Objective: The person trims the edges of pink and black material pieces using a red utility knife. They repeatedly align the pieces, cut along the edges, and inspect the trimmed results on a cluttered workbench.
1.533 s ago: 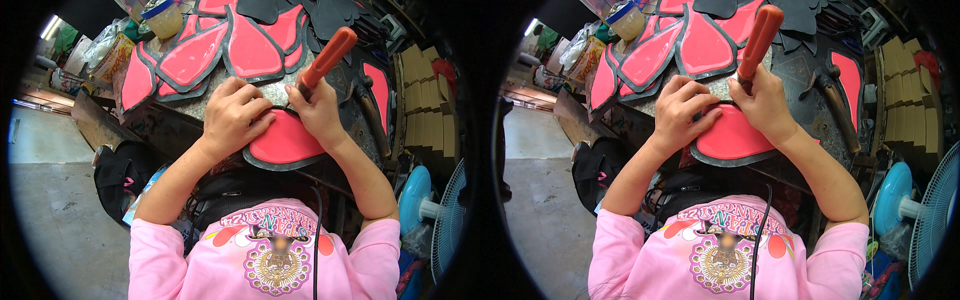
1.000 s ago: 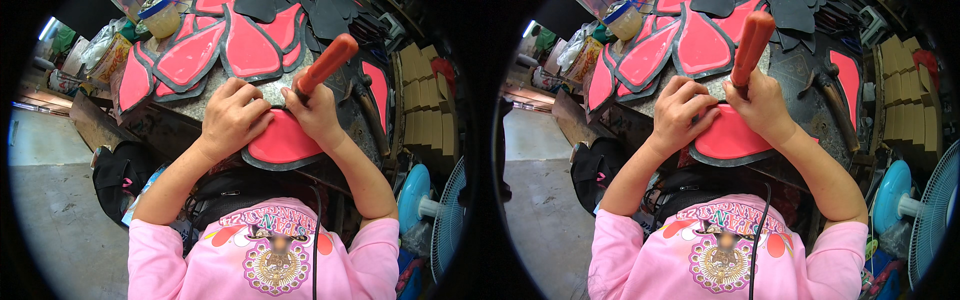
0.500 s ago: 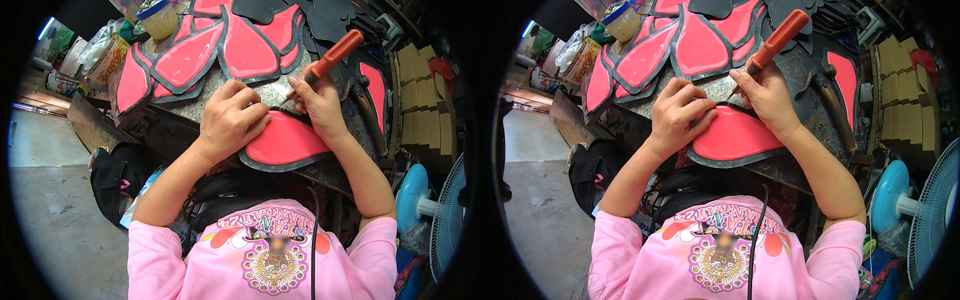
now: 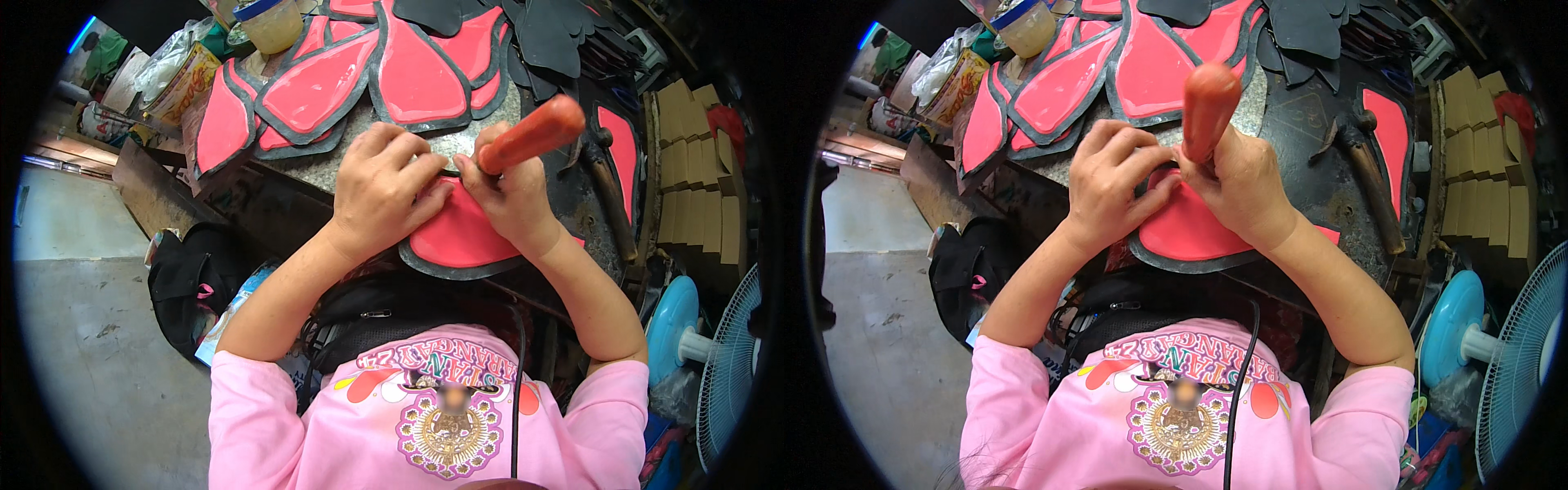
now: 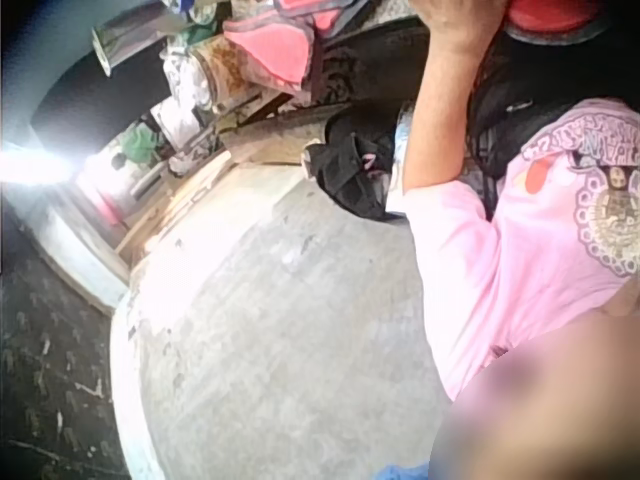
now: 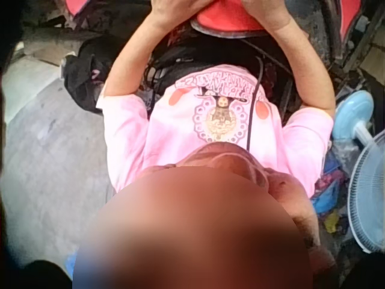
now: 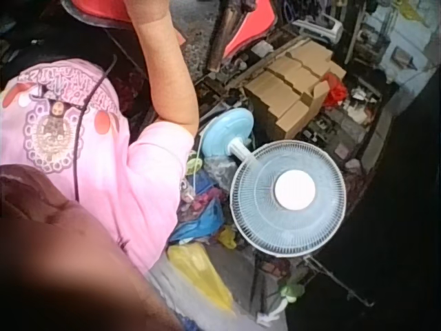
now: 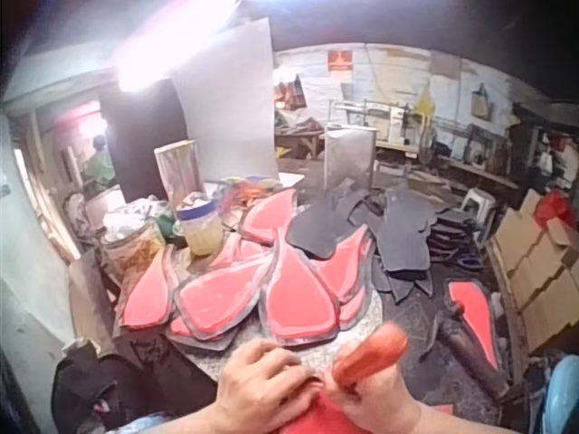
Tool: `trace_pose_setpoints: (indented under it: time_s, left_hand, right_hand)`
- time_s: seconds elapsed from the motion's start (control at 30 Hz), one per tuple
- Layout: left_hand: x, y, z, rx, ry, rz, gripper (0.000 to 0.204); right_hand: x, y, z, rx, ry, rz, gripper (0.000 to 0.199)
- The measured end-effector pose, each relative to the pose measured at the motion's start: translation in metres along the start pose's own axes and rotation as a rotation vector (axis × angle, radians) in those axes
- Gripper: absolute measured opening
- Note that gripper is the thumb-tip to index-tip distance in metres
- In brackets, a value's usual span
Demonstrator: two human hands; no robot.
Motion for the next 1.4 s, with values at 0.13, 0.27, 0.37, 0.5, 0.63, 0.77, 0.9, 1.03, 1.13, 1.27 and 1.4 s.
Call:
trace_pose_setpoints:
  time_s: [0.13,0.27,0.37,0.5,0.63,0.77,0.9,1.03,1.13,1.27,1.4]
  left_hand:
    - [0.002,-0.002,-0.003,-0.015,0.002,-0.054,0.018]
    - [0.0,-0.002,-0.001,0.031,-0.061,-0.019,0.016]
    - [-0.002,-0.001,-0.002,0.024,-0.064,0.017,0.015]
    - [-0.002,-0.002,-0.001,0.017,-0.069,0.027,0.016]
    - [-0.001,-0.003,0.001,0.005,-0.076,0.026,0.016]
    - [0.003,-0.003,0.001,0.031,-0.087,-0.017,0.019]
    - [0.01,-0.005,-0.003,0.123,-0.071,-0.159,0.032]
    - [0.003,-0.014,-0.011,0.275,0.053,-0.188,0.054]
    - [-0.002,-0.014,-0.012,0.303,0.028,-0.216,0.052]
    - [-0.001,-0.014,-0.012,0.32,-0.149,-0.365,0.042]
    - [-0.023,-0.007,-0.027,0.113,-0.445,-0.282,0.028]
  right_hand:
    - [-0.027,0.002,0.0,-0.008,0.36,0.297,0.02]
    - [-0.044,0.002,0.001,-0.002,0.624,0.502,0.022]
    - [-0.044,0.0,0.0,-0.034,0.716,0.519,0.023]
    - [-0.041,0.0,0.003,-0.038,0.657,0.488,0.021]
    - [-0.026,0.005,0.005,0.052,0.204,0.288,0.02]
    - [0.003,0.005,0.005,0.036,-0.03,-0.024,0.021]
    - [-0.017,0.008,0.002,0.073,0.211,0.176,0.017]
    - [-0.057,0.005,-0.004,-0.002,0.849,0.575,0.013]
    - [-0.062,0.007,-0.016,-0.058,0.954,0.527,0.013]
    - [-0.054,0.014,-0.037,-0.106,0.915,0.361,0.01]
    - [-0.049,0.021,-0.058,-0.165,0.832,0.238,0.009]
Point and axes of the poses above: each hand's wrist, its own y-axis towards the middle knuckle, its own z-axis out of the palm, x = y × z, the point moved 8 cm from there along y, towards the middle knuckle, and after that the axes turned 1 degree about -y, right-handed, at the moved point
